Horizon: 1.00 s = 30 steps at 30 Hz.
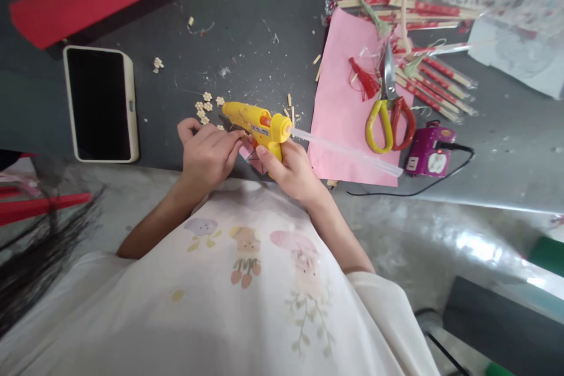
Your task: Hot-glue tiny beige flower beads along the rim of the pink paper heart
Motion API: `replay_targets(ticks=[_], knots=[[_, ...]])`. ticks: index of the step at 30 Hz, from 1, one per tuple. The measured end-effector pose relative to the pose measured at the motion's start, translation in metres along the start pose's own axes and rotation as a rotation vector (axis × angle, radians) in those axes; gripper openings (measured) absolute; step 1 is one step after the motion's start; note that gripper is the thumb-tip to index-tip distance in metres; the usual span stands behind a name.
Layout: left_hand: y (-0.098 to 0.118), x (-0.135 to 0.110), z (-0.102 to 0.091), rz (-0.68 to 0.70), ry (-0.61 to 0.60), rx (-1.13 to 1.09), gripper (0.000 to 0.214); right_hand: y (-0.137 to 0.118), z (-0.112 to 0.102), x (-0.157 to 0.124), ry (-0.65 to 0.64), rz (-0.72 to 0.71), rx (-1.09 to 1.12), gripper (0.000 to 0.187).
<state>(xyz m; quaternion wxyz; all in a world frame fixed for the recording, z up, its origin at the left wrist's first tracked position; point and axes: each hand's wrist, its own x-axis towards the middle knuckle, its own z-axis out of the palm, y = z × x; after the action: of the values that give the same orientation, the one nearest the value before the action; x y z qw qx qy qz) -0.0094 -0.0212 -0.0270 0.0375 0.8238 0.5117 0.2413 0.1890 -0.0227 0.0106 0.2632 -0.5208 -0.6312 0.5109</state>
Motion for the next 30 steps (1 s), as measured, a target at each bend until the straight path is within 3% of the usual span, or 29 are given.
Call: replay_targets(ticks=[6,12,20,30], knots=[[0.0012,0.0013,-0.0030,-0.080,-0.102,-0.121,0.029,0.0045,-0.0006,0.0007,0.062,0.014,0.040,0.053],[0.0019,-0.0005,-0.0011,-0.088,-0.064,-0.114,0.027,0.0020,0.0008,0.0008,0.126,-0.006,0.264,0.047],[0.0024,0.0039,-0.0047,-0.133,-0.155,-0.149,0.036,0.0088,-0.0048,-0.0023,0.082,0.010,0.072,0.054],[-0.0017,0.0051,-0.0038,-0.138,-0.192,-0.239,0.034,0.0067,-0.0083,-0.0020,0.046,0.035,0.031,0.050]])
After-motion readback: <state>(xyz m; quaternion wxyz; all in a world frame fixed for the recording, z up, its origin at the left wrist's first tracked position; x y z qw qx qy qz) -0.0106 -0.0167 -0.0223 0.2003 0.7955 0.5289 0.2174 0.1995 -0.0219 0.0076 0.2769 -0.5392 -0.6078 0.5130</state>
